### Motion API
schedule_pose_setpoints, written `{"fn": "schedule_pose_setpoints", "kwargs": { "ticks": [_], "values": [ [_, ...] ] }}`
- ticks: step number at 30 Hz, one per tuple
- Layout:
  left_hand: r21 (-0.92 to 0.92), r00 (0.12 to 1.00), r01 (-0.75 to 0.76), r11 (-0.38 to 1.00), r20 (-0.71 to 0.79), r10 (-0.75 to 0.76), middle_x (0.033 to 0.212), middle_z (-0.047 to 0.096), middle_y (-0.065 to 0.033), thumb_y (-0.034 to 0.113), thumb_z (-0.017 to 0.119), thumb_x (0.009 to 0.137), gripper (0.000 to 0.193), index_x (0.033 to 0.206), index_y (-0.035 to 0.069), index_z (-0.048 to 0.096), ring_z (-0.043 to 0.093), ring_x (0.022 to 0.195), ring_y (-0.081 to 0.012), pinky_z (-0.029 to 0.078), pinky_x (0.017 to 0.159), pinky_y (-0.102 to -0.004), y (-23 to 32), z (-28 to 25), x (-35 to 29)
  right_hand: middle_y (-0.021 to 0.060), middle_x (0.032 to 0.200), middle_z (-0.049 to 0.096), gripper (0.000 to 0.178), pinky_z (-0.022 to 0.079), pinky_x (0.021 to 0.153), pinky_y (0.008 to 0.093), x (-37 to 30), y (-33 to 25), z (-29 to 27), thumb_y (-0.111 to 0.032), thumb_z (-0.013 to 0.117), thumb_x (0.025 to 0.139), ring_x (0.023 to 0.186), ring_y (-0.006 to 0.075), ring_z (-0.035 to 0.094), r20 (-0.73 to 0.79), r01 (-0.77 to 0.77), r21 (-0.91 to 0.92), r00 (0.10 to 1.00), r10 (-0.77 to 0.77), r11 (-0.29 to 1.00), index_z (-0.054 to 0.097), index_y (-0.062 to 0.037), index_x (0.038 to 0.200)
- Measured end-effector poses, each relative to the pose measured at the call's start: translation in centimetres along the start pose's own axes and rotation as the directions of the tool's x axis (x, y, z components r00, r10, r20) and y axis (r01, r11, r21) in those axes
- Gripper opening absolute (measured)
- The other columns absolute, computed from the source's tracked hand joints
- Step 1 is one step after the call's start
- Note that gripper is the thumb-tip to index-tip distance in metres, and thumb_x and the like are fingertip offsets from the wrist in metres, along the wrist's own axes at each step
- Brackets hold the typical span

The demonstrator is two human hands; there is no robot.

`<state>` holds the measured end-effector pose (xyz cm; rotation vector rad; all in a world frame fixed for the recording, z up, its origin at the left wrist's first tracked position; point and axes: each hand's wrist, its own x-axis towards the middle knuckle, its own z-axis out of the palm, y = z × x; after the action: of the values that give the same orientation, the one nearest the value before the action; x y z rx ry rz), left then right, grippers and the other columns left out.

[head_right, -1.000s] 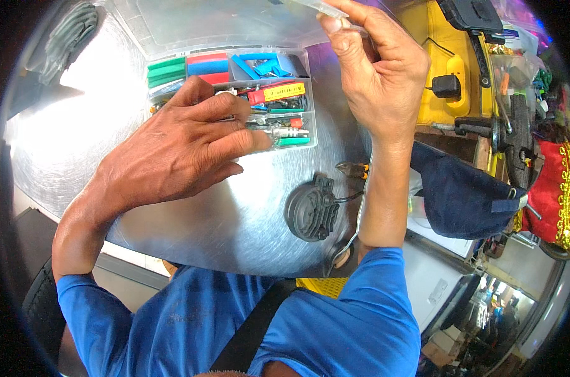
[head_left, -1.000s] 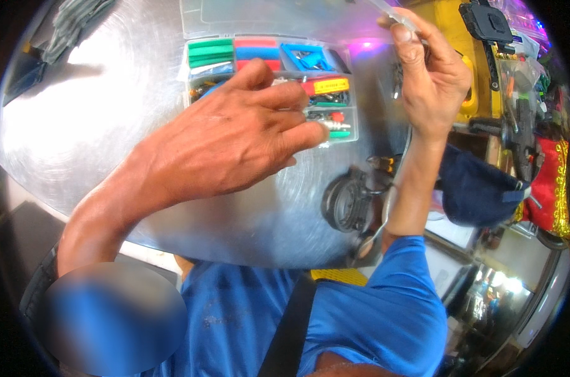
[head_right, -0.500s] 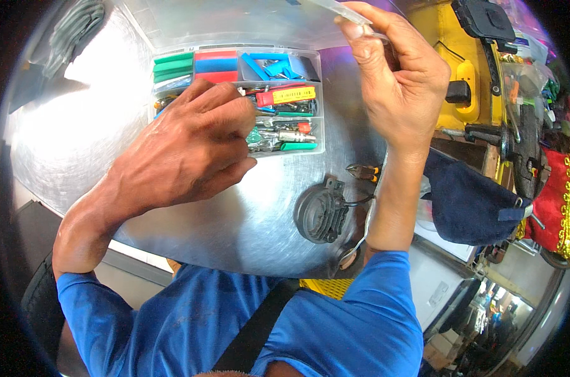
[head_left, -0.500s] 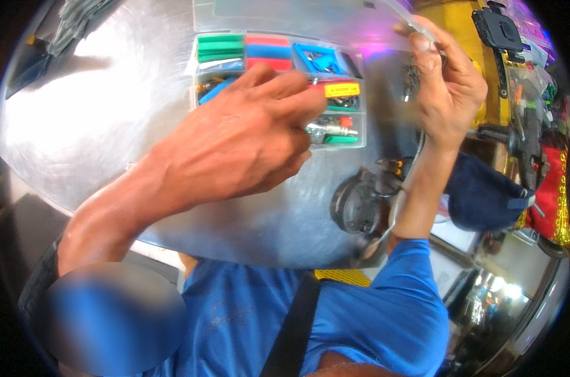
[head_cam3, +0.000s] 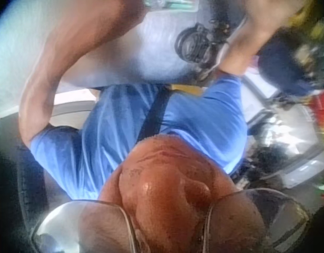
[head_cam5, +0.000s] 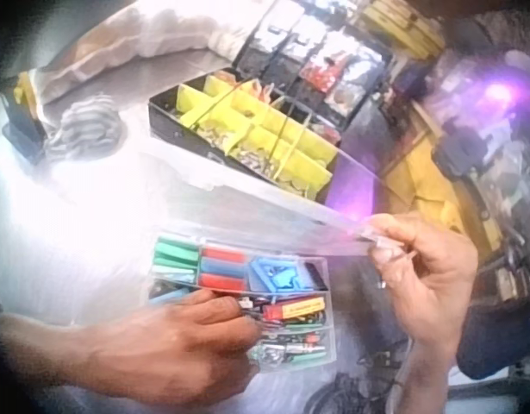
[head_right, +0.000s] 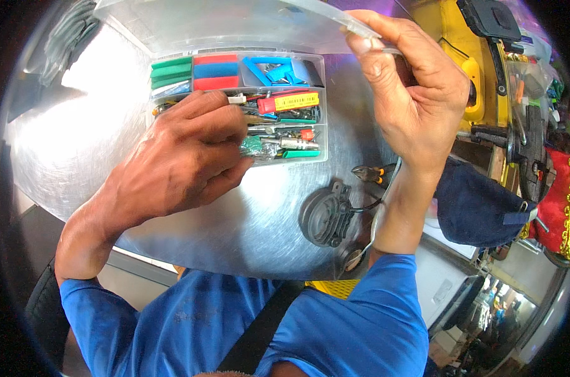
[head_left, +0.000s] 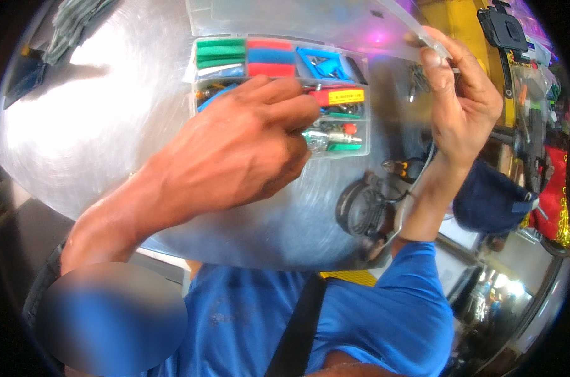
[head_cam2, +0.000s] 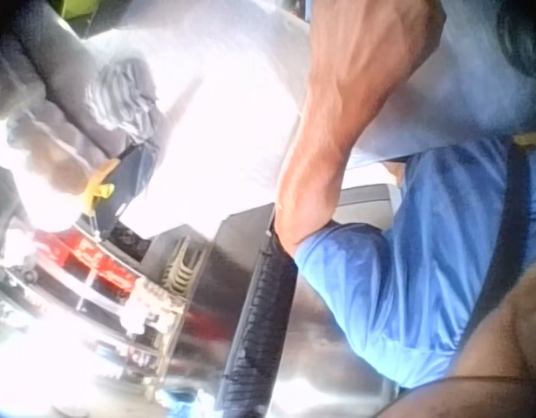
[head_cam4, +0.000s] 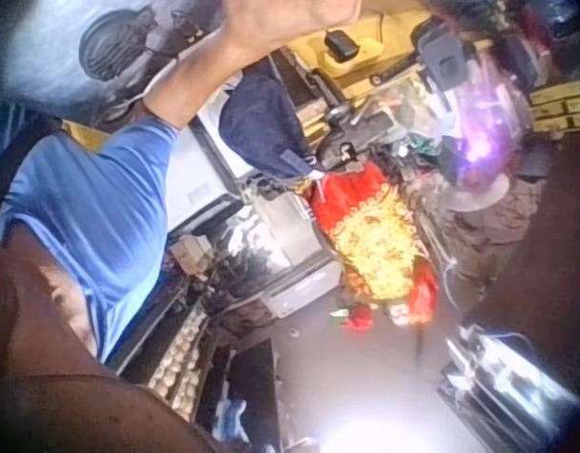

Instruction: The person manipulates a small white plastic component and a wire, then retrieves a red toolbox and a clear plastic container from a refrigerator. They open the container to access small parts and continue working on the wire and component on a metal table.

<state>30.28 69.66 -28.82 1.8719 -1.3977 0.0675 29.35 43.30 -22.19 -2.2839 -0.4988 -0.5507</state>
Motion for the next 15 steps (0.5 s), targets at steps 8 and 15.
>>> {"fn": "schedule_pose_setpoints", "kwargs": {
  "ticks": [8, 15],
  "values": [
    [0.009, 0.984, 0.142, 0.990, -0.109, -0.140, 0.088, 0.052, -0.0080, 0.013, 0.083, 0.067, 0.029, 0.085, 0.005, 0.062, 0.057, 0.082, -0.0266, 0.050, 0.070, -0.0405, 0.0, -0.4, 0.2, 0.0060, 0.097, 0.067, 0.031, 0.045, 0.077, 0.0219, 0.2, -2.6, -1.8, -0.013, 0.070, 0.091, 0.087, 0.0102, 0.060, 0.202, -0.085, -0.156, 0.972, 0.116, 0.984, 0.068, 0.0063, 0.115],
    [0.208, 0.994, 0.100, 0.973, 0.013, -0.104, 0.096, 0.049, -0.0072, 0.027, 0.080, 0.072, 0.033, 0.093, 0.006, 0.064, 0.052, 0.094, -0.0248, 0.044, 0.081, -0.0403, 1.2, 0.0, -0.7, 0.0107, 0.093, 0.070, 0.028, 0.047, 0.070, 0.0219, 0.5, -3.1, -2.0, -0.012, 0.072, 0.086, 0.083, 0.0132, 0.063, 0.240, 0.041, -0.144, 0.971, -0.005, 0.989, 0.071, 0.0048, 0.108]
  ]
}}
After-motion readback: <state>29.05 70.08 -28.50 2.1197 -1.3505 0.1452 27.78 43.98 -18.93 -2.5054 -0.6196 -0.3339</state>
